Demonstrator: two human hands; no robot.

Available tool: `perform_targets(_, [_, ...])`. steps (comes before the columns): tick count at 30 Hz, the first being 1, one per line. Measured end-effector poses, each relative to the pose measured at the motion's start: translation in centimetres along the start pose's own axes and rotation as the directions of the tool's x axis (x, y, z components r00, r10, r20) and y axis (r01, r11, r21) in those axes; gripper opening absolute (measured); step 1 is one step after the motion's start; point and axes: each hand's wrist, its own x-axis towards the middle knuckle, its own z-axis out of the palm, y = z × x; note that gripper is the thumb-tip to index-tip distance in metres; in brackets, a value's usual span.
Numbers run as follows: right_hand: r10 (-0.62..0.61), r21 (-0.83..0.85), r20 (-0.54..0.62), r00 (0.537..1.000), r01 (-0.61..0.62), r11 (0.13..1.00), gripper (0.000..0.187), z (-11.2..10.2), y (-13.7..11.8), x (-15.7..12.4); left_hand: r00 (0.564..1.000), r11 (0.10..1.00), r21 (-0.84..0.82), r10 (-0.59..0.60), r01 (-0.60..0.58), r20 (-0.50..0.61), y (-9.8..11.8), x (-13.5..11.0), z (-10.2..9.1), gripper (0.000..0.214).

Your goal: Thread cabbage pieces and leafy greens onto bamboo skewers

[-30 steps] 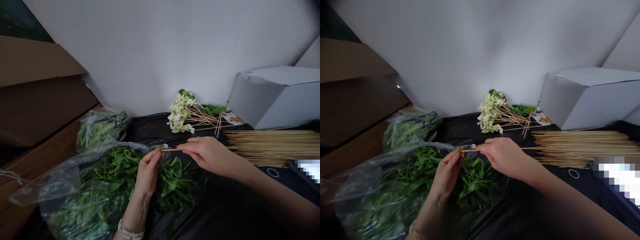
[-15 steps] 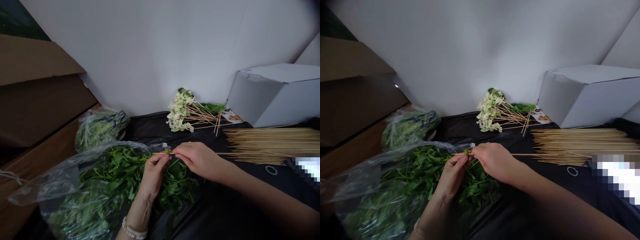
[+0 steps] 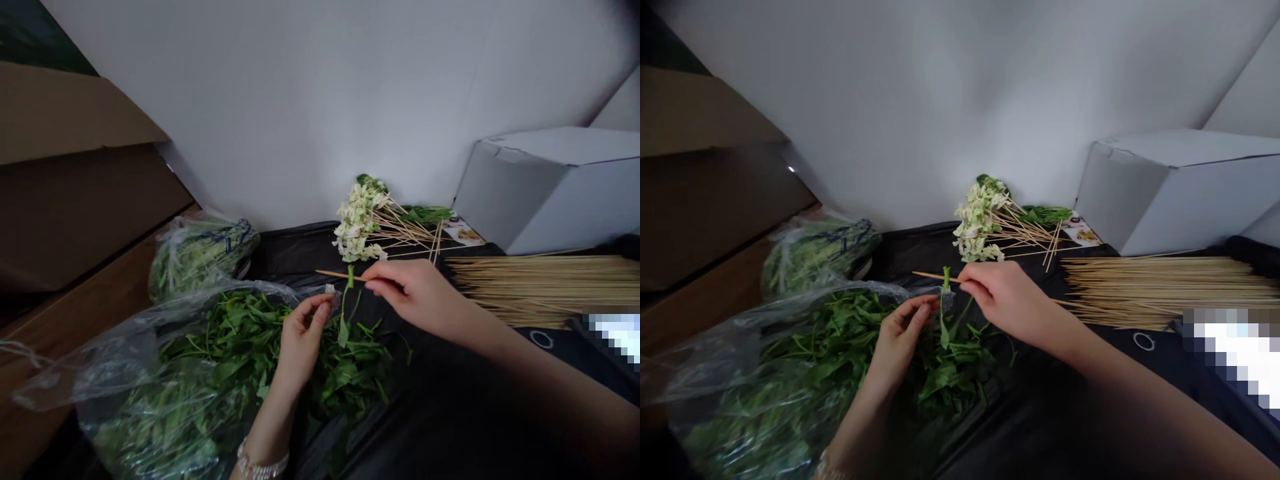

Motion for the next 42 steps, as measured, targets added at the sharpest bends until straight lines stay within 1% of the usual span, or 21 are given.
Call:
perform_targets(2, [0.019, 0.038, -0.042, 0.999, -0.017, 0.999, 0.013, -1.0, -0.2, 0.1, 0.999, 0.996, 0.080, 0.031, -0.033, 0.031, -0.5, 0.0, 0.0, 0.024])
perform_targets(4, [0.026, 0.104, -0.068, 0.997, -0.018, 0.994, 0.012, -1.9, -0.6, 0.0, 0.990, 0.981, 0.168, 0.071, -0.091, 0.123, -1.3, -0.1, 0.3, 0.023])
perform_targets(7, [0.039, 0.218, -0.153, 0.987, -0.005, 0.976, 0.012, -3.0, -1.4, -0.1, 0.939, 0.942, 0.271, 0.101, -0.197, 0.330, -2.6, -0.5, 1.0, 0.028])
perform_targets(9, [0.057, 0.258, -0.239, 0.969, 0.006, 0.966, 0.012, -3.7, -1.7, -0.2, 0.907, 0.912, 0.327, 0.099, -0.246, 0.408, -3.3, -0.7, 1.5, 0.031])
perform_targets(11, [0.066, 0.263, -0.297, 0.952, 0.015, 0.965, 0.013, -4.1, -1.7, -0.2, 0.899, 0.850, 0.427, 0.113, -0.309, 0.423, -3.8, -0.7, 1.8, 0.032])
perform_targets(12, [0.067, 0.262, -0.306, 0.950, 0.017, 0.965, 0.013, -4.1, -1.6, -0.2, 0.895, 0.798, 0.494, 0.122, -0.345, 0.428, -3.9, -0.7, 2.0, 0.031])
perform_targets(14, [0.063, 0.266, -0.296, 0.953, 0.019, 0.964, 0.013, -4.1, -1.5, -0.2, 0.885, 0.676, 0.616, 0.117, -0.404, 0.451, -4.1, -0.7, 2.2, 0.030])
perform_targets(16, [0.062, 0.281, -0.271, 0.960, 0.017, 0.960, 0.012, -3.9, -1.5, -0.2, 0.879, 0.590, 0.682, 0.106, -0.432, 0.465, -4.2, -0.9, 2.4, 0.029])
perform_targets(18, [0.070, 0.295, -0.252, 0.965, 0.007, 0.956, 0.011, -3.7, -1.4, -0.1, 0.885, 0.562, 0.705, 0.117, -0.433, 0.450, -4.2, -1.1, 2.5, 0.027])
perform_targets(20, [0.078, 0.306, -0.241, 0.967, -0.001, 0.952, 0.012, -3.6, -1.3, -0.1, 0.897, 0.584, 0.694, 0.157, -0.422, 0.413, -4.1, -1.3, 2.3, 0.024])
perform_targets(22, [0.079, 0.308, -0.245, 0.966, 0.001, 0.951, 0.013, -3.6, -1.1, -0.1, 0.912, 0.669, 0.628, 0.215, -0.398, 0.349, -3.6, -1.3, 1.9, 0.023])
perform_targets(24, [0.083, 0.302, -0.250, 0.965, -0.004, 0.953, 0.013, -3.8, -1.1, -0.1, 0.942, 0.812, 0.481, 0.254, -0.332, 0.221, -2.9, -1.1, 1.4, 0.024])
perform_targets(26, [0.091, 0.299, -0.254, 0.963, -0.011, 0.954, 0.013, -4.0, -1.1, -0.1, 0.973, 0.942, 0.247, 0.218, -0.229, 0.073, -1.9, -0.9, 0.9, 0.026])
perform_targets(28, [0.097, 0.304, -0.258, 0.961, -0.014, 0.953, 0.012, -4.3, -1.1, 0.0, 0.990, 0.990, -0.019, 0.141, -0.141, -0.005, -1.0, -0.6, 0.6, 0.027])
perform_targets(30, [0.103, 0.304, -0.261, 0.960, -0.019, 0.952, 0.013, -4.4, -1.1, 0.0, 0.995, 0.970, -0.224, 0.093, -0.099, -0.037, -0.5, -0.4, 0.4, 0.025])
perform_targets(32, [0.105, 0.292, -0.252, 0.962, -0.028, 0.956, 0.013, -4.4, -1.0, 0.0, 0.995, 0.933, -0.347, 0.075, -0.096, -0.073, -0.3, -0.1, 0.3, 0.020])
perform_targets(33, [0.100, 0.278, -0.227, 0.969, -0.034, 0.960, 0.014, -4.4, -0.8, 0.0, 0.994, 0.916, -0.389, 0.062, -0.095, -0.095, -0.3, 0.0, 0.2, 0.023])
perform_targets(34, [0.091, 0.259, -0.184, 0.979, -0.041, 0.965, 0.015, -4.3, -0.6, 0.0, 0.993, 0.902, -0.424, 0.041, -0.085, -0.110, -0.3, 0.1, 0.2, 0.028])
perform_targets(36, [0.076, 0.201, -0.046, 0.996, -0.065, 0.977, 0.017, -3.9, -0.2, 0.1, 0.993, 0.876, -0.480, -0.017, -0.040, -0.116, -0.2, 0.2, 0.2, 0.037])
perform_targets(39, [0.084, 0.085, 0.155, 0.984, -0.098, 0.992, 0.019, -3.1, 0.5, 0.1, 0.991, 0.853, -0.521, -0.100, 0.037, -0.093, -0.1, 0.2, 0.4, 0.035])
perform_targets(42, [0.073, 0.017, 0.211, 0.975, -0.079, 0.997, 0.021, -2.4, 0.9, 0.2, 0.987, 0.837, -0.542, -0.138, 0.071, -0.084, 0.0, 0.1, 0.7, 0.031])
